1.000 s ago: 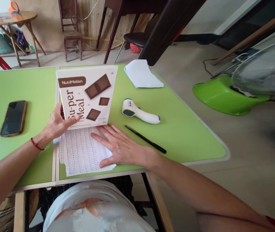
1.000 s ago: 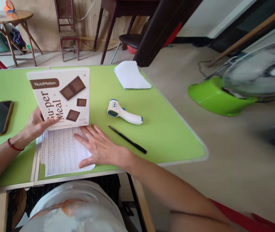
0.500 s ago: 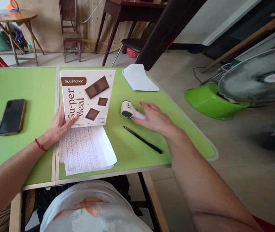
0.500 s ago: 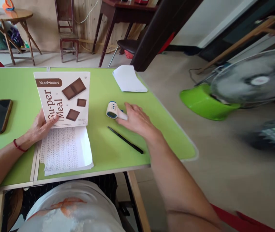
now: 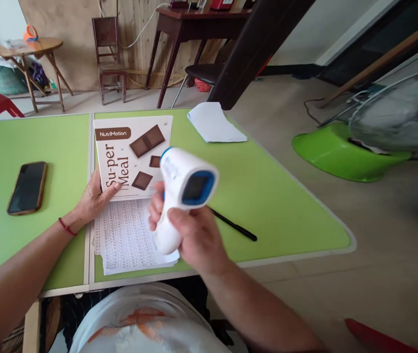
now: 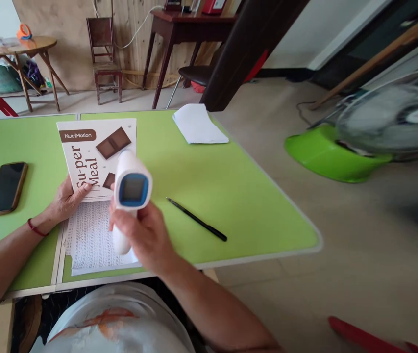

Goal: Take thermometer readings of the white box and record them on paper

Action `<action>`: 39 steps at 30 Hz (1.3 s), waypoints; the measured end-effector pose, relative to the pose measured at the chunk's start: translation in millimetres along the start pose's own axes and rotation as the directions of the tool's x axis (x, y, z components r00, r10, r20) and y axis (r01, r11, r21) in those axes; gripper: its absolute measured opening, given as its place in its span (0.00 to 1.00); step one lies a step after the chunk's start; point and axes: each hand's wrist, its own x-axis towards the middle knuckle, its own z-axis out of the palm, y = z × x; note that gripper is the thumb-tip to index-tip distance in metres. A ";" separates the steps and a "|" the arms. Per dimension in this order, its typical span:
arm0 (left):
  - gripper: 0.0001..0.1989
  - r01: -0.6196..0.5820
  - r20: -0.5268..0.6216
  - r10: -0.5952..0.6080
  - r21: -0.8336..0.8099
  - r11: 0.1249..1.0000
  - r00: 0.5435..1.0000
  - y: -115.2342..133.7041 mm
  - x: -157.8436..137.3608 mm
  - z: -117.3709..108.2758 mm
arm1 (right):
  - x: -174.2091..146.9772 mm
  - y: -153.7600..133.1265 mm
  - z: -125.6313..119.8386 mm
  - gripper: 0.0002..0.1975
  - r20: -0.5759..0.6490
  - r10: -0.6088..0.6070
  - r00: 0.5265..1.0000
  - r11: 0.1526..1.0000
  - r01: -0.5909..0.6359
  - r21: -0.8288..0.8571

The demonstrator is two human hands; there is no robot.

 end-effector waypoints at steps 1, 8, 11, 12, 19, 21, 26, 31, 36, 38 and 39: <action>0.20 0.001 -0.005 -0.001 0.009 1.000 1.000 0.5 -0.5 0.1 | -4.0 10.2 8.2 0.19 0.022 0.057 0.998 0.997 -0.058 0.052; 0.17 -0.010 0.014 0.010 -0.033 0.999 1.000 -4.1 -1.8 2.2 | -10.2 54.5 5.1 0.13 -0.076 0.269 0.960 0.963 -0.268 0.016; 0.17 0.000 0.019 0.001 -0.049 0.999 1.000 -6.1 -2.0 3.0 | -6.0 51.4 5.2 0.14 -0.111 0.256 0.960 0.966 -0.258 -0.005; 0.17 -0.001 0.020 0.002 -0.049 0.999 1.000 -6.2 -2.0 3.0 | -4.9 50.1 6.3 0.14 -0.120 0.258 0.959 0.966 -0.260 -0.002; 0.17 0.002 0.028 0.000 -0.068 0.998 1.000 -4.6 -1.0 2.2 | -4.0 51.1 10.4 0.14 -0.156 0.290 0.944 0.957 -0.289 0.026; 0.17 0.010 0.031 -0.008 -0.081 0.997 0.999 -3.9 -0.8 2.3 | -3.2 52.5 9.9 0.14 -0.158 0.288 0.945 0.957 -0.288 0.020; 0.17 -0.003 0.029 0.006 -0.088 0.996 1.000 -1.8 -0.4 2.4 | -2.7 54.3 9.5 0.14 -0.156 0.267 0.951 0.962 -0.272 -0.010; 0.17 -0.021 0.035 0.023 -0.063 0.998 0.999 -3.0 -0.6 1.6 | -4.2 54.4 11.0 0.14 -0.167 0.269 0.949 0.961 -0.275 -0.016; 0.17 -0.047 0.028 0.048 -0.050 0.998 0.998 -2.2 0.0 0.5 | -3.7 53.8 11.3 0.14 -0.157 0.273 0.949 0.960 -0.280 -0.020; 0.16 -0.054 0.031 0.056 -0.058 0.997 0.998 -1.7 0.3 0.5 | -4.1 53.8 11.1 0.14 -0.152 0.284 0.947 0.957 -0.290 -0.017; 0.16 -0.054 0.034 0.056 -0.060 0.997 0.998 -1.7 0.3 0.6 | -4.4 54.0 11.1 0.15 -0.150 0.288 0.946 0.956 -0.293 -0.015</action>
